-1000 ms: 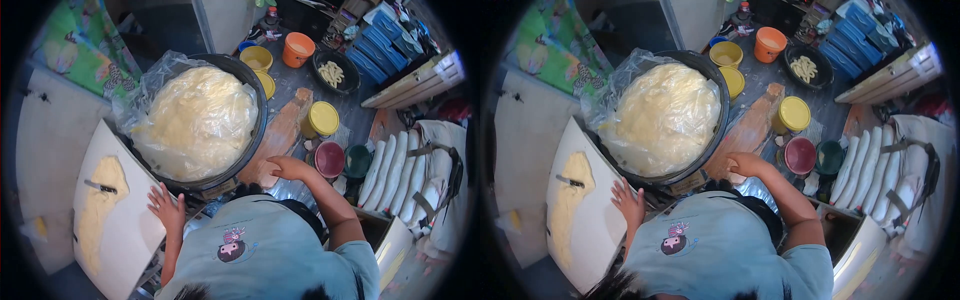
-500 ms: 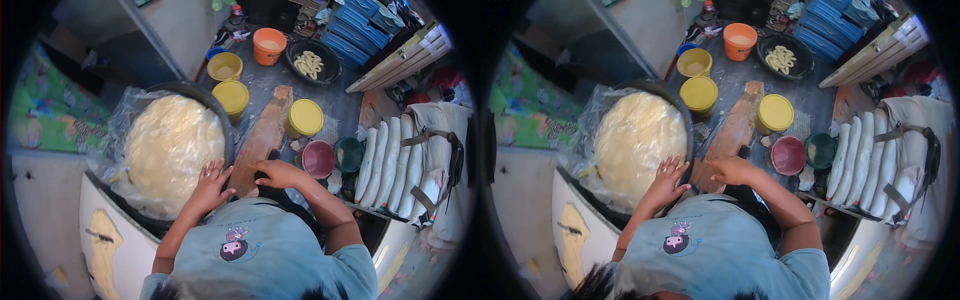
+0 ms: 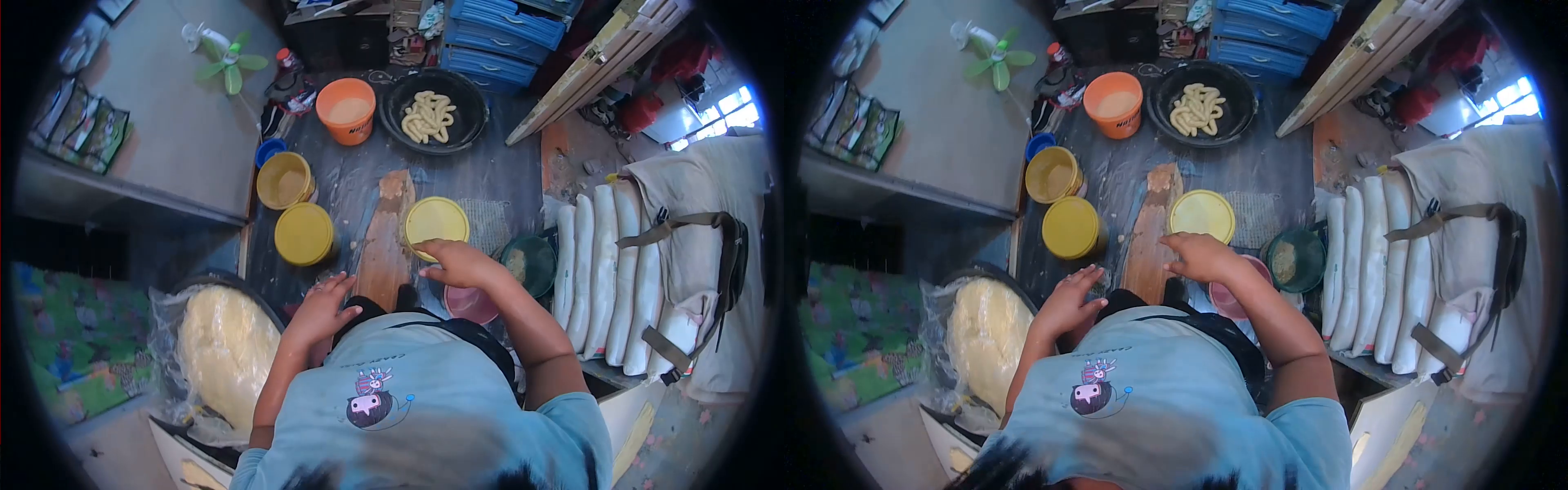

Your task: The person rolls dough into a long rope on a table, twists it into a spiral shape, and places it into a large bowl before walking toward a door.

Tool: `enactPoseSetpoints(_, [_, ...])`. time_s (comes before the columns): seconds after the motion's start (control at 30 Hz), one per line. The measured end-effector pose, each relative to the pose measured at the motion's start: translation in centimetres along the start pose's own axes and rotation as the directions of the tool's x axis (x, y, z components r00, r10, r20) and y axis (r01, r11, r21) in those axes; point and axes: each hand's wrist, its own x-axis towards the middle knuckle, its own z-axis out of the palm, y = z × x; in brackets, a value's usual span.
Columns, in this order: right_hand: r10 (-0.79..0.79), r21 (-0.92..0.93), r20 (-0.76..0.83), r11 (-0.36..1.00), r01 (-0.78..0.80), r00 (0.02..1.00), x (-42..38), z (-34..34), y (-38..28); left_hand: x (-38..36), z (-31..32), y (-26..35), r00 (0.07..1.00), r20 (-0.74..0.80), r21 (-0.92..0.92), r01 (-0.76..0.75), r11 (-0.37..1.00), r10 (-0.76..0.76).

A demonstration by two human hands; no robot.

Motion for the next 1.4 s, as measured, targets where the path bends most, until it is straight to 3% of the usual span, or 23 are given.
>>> enactPoseSetpoints(0.1, [-0.061,0.147,-0.134,0.986,0.081,0.989,1.3,-1.0,2.9,3.3,-2.0,-1.1,1.000,0.009,-0.041,-0.029,0.999,0.029])
enactPoseSetpoints(0.27, [0.084,0.175,-0.082,0.982,-0.069,0.993,2.7,-3.5,7.7,9.4,-5.6,-5.0,0.996,0.093,-0.110,-0.005,0.994,0.015])
enactPoseSetpoints(0.33, [0.144,0.213,-0.132,0.970,-0.114,0.981,3.4,-4.7,9.4,12.6,-7.9,-6.0,0.992,0.127,-0.158,0.035,0.987,-0.015])
enactPoseSetpoints(0.5, [0.342,0.306,-0.186,0.911,-0.276,0.921,7.8,-9.7,12.1,23.6,-14.8,-9.1,0.980,0.184,-0.001,-0.077,0.997,0.075])
enactPoseSetpoints(0.6, [0.379,0.404,-0.254,0.877,-0.258,0.890,10.2,-11.4,12.9,30.1,-18.9,-7.7,0.967,0.214,0.073,-0.155,0.985,0.136])
enactPoseSetpoints(0.7, [0.432,0.442,-0.346,0.858,-0.261,0.833,11.4,-12.6,14.3,35.8,-21.9,-5.3,0.936,0.202,0.326,-0.340,0.882,0.287])
enactPoseSetpoints(0.83, [0.514,0.522,-0.370,0.804,-0.284,0.774,9.9,-13.4,16.1,41.7,-23.1,-0.6,0.843,0.318,0.216,-0.509,0.833,0.433])
enactPoseSetpoints(1.0, [0.626,0.599,-0.381,0.727,-0.334,0.680,6.2,-13.6,19.2,47.7,-20.8,4.0,0.735,0.463,0.083,-0.592,0.801,0.495])
enactPoseSetpoints(1.07, [0.704,0.805,-0.285,0.544,-0.237,0.650,3.8,-13.9,20.8,50.0,-19.8,6.8,0.633,0.623,-0.031,-0.567,0.823,0.459])
enactPoseSetpoints(1.1, [0.709,0.809,-0.281,0.537,-0.237,0.647,2.7,-13.1,22.3,51.3,-19.3,8.2,0.587,0.637,-0.084,-0.592,0.802,0.500])
enactPoseSetpoints(1.23, [0.852,0.990,-0.094,0.133,-0.039,0.516,-1.2,-4.0,32.2,57.2,-17.0,14.6,0.534,0.680,-0.089,-0.619,0.780,0.502])
enactPoseSetpoints(1.27, [0.856,0.990,-0.104,0.140,-0.034,0.507,-1.8,-2.6,35.0,59.3,-16.2,16.1,0.546,0.674,-0.096,-0.603,0.792,0.498])
enactPoseSetpoints(1.33, [0.862,0.942,0.202,-0.041,-0.333,0.464,-3.2,-2.8,37.4,62.0,-15.2,19.7,0.551,0.681,-0.113,-0.572,0.813,0.482])
enactPoseSetpoints(1.4, [0.852,0.922,0.204,-0.002,-0.386,0.482,-4.8,-7.6,39.7,65.2,-14.0,24.1,0.577,0.622,0.027,-0.691,0.723,0.529])
